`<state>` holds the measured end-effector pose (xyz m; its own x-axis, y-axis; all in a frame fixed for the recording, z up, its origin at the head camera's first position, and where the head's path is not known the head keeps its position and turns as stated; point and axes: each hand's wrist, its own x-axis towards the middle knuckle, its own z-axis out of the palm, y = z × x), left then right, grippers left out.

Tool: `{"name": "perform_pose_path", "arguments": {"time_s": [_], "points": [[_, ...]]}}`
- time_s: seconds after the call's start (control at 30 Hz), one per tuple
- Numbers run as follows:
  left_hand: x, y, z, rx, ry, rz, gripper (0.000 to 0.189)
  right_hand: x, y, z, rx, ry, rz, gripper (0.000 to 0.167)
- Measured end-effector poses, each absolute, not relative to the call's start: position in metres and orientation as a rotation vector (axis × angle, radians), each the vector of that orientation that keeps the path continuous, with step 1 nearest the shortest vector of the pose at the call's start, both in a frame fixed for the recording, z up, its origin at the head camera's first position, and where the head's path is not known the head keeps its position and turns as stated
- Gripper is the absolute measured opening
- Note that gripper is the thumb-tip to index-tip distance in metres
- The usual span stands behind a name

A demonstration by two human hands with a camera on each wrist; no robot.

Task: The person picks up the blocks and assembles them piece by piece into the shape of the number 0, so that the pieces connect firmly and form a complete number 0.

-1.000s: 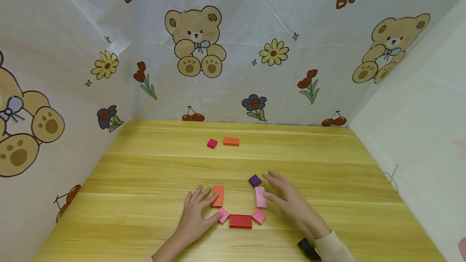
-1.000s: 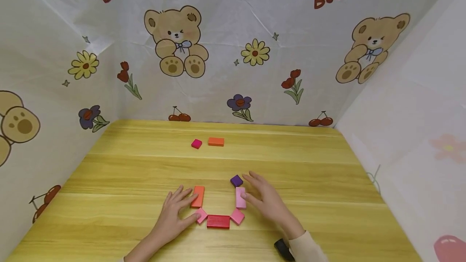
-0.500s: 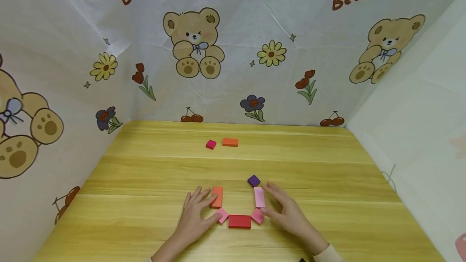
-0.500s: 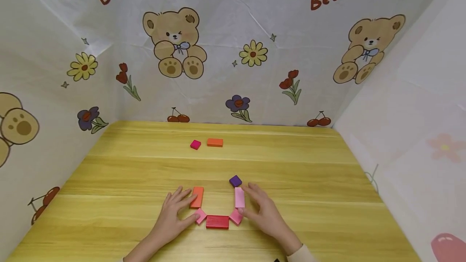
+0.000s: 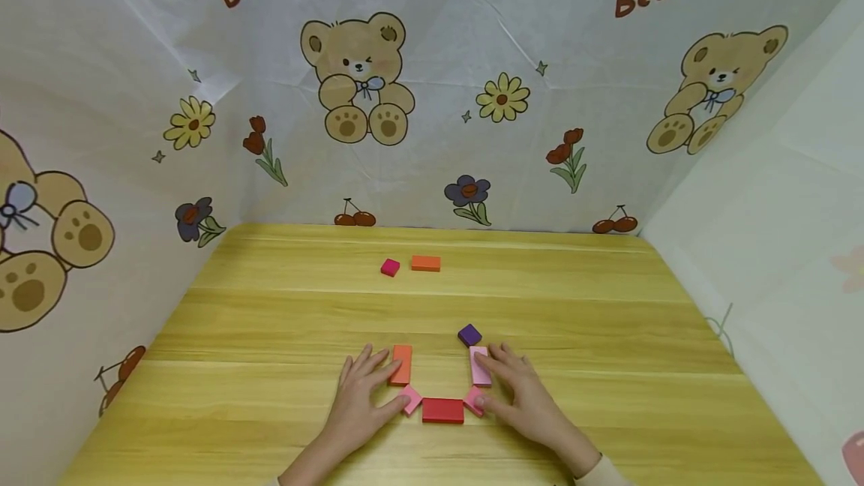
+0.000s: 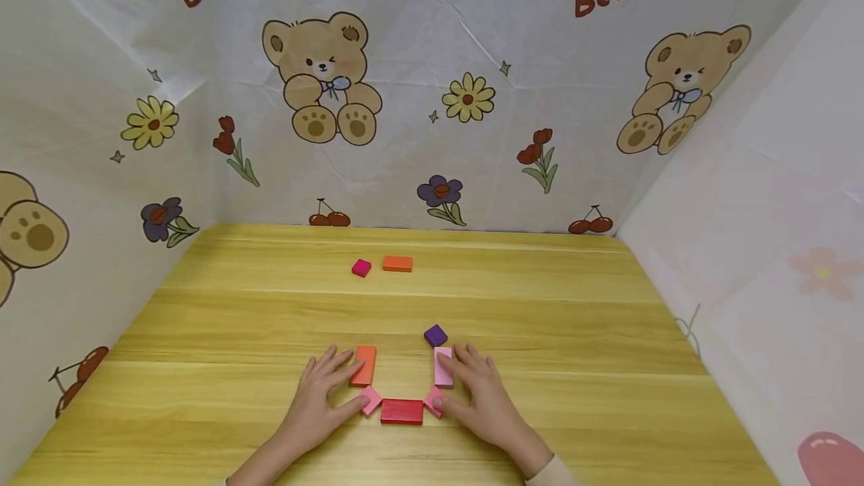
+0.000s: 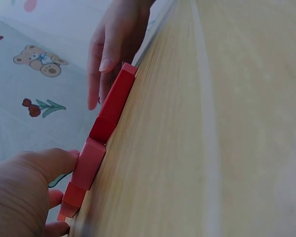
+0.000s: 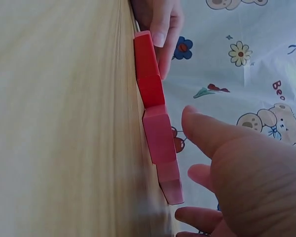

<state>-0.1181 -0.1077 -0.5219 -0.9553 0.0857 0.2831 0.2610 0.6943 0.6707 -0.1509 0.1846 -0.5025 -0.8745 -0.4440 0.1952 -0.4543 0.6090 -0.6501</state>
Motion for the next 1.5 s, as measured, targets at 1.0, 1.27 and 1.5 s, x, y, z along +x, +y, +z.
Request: {"name": "perform_pose_path", "arguments": {"time_s": [1.0, 1.27, 1.5], "points": [[-0.1174, -0.1071, -0.5199, -0.279, -2.663, -1.107, 0.053, -0.1502, 0.1816, -0.5023, 0.769, -2.814, 1.074, 0.058], [-0.1181, -0.1074, -0.5213, -0.281, -2.660, -1.115, 0.054, -0.1500, 0.1813, -0.5022, 0.759, -2.822, 1.044, 0.058], [-0.1176, -0.1075, -0.5216, -0.283, -2.659, -1.118, 0.053, -0.1498, 0.1812, -0.5004, 0.753, -2.853, 1.036, 0.059]]}}
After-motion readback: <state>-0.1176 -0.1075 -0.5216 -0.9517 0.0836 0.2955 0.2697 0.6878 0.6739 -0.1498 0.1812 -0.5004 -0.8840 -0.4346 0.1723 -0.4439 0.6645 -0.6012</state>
